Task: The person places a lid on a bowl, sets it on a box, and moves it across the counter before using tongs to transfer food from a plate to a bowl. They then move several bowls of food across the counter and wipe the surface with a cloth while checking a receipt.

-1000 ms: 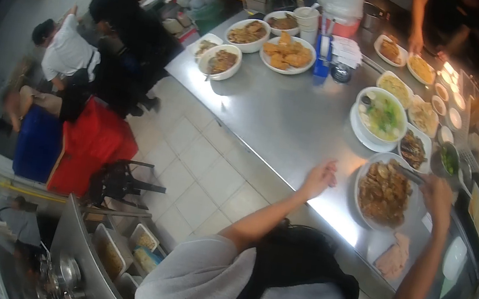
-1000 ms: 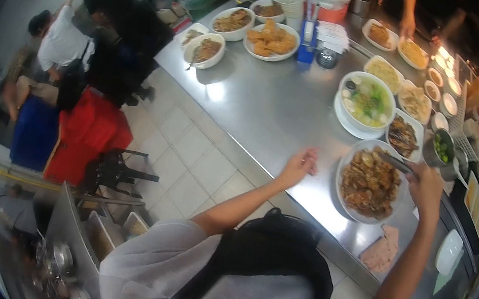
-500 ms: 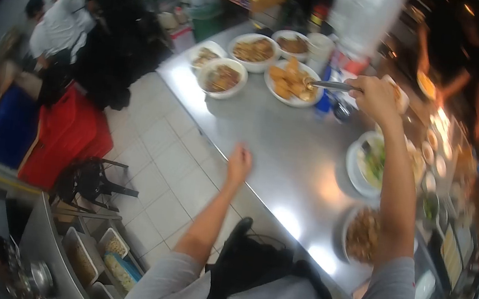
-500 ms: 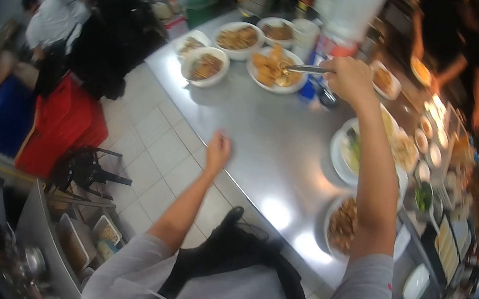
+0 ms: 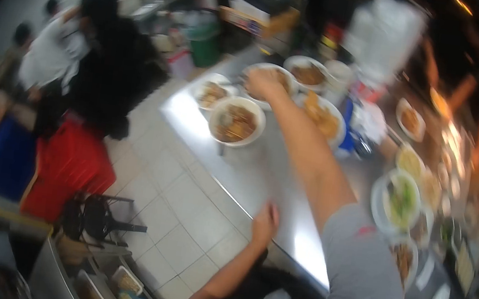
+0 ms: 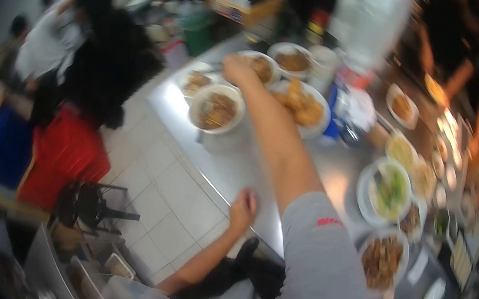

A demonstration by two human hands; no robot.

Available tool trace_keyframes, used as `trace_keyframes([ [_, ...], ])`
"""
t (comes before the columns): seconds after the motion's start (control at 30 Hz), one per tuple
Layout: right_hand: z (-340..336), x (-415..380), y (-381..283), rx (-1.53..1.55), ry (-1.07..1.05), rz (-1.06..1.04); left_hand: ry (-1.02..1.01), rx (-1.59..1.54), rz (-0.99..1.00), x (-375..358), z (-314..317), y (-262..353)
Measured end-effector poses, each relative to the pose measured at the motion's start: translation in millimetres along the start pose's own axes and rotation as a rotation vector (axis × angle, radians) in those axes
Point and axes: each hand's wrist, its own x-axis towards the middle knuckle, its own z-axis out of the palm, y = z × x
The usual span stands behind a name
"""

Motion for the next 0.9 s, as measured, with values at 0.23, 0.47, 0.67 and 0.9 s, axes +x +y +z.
trace_keyframes([
  [0.23, -231, -338, 155, 0.065, 0.073, 0.098, -0.246, -0.002, -0.035, 3, -8, 17],
  [0.47, -234, -701, 142, 0.003, 0.296, 0.949, -1.377, -0.544, -0.256, -43, 53, 104],
  [0.67, -135, -766, 123, 0.204, 0.223, 1.122, -1.550, -0.601, -0.345, -109, 115, 199],
  [0.9, -80, -759, 164, 0.209, 0.343, 0.832, -1.329, -0.467, -0.291, -142, 118, 211],
])
